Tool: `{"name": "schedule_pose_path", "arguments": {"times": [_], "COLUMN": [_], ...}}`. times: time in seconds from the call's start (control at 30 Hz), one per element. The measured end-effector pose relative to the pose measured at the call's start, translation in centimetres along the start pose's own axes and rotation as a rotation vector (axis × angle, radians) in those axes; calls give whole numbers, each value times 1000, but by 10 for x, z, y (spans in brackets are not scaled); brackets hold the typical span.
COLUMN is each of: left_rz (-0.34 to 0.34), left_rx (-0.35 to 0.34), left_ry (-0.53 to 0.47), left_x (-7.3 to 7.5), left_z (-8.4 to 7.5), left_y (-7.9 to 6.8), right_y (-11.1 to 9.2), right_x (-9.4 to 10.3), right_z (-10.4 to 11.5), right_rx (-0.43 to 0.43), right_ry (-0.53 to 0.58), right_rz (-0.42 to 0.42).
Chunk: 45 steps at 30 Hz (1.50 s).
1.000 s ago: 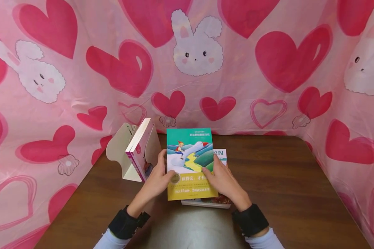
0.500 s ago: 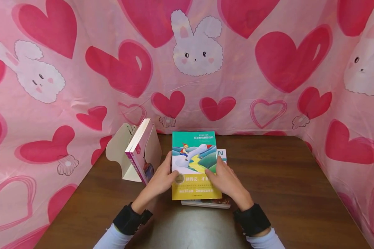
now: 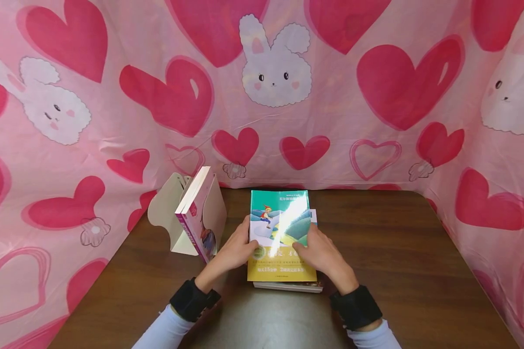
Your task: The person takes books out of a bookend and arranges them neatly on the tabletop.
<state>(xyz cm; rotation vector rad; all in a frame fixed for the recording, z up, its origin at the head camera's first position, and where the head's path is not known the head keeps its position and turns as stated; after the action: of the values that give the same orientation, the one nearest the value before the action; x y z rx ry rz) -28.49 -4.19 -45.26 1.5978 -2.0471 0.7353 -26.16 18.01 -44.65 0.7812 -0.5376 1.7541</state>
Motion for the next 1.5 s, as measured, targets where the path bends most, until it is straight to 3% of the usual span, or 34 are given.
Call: {"name": "schedule_pose_path", "arguments": {"times": [0.27, 0.63, 1.5], "left_rz": [-6, 58, 121], "left_rx": [-26, 88, 128], "left_ry": [56, 110, 161], "left_x": [-6, -18, -28], "left_z": [1, 9, 10], "left_y": [10, 17, 24], "right_y": [-1, -3, -2], "right_x": [2, 2, 3], "right_z": [-4, -12, -21], "right_rx": [-53, -141, -142], "right_ry": [-38, -83, -95], "right_rz": [48, 79, 92]}}
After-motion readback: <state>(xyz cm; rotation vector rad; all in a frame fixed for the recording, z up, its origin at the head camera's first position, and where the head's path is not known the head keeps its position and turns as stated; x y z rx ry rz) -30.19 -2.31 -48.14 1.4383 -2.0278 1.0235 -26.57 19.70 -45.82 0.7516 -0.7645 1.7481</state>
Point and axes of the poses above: each hand's wrist, its own y-axis towards the middle knuckle, its own x-axis out of the back of the hand, z = x × y, the point moved 6 cm from there along y, towards the middle knuckle, and after that the axes turned 11 degrees about x, right-handed, at the moved point
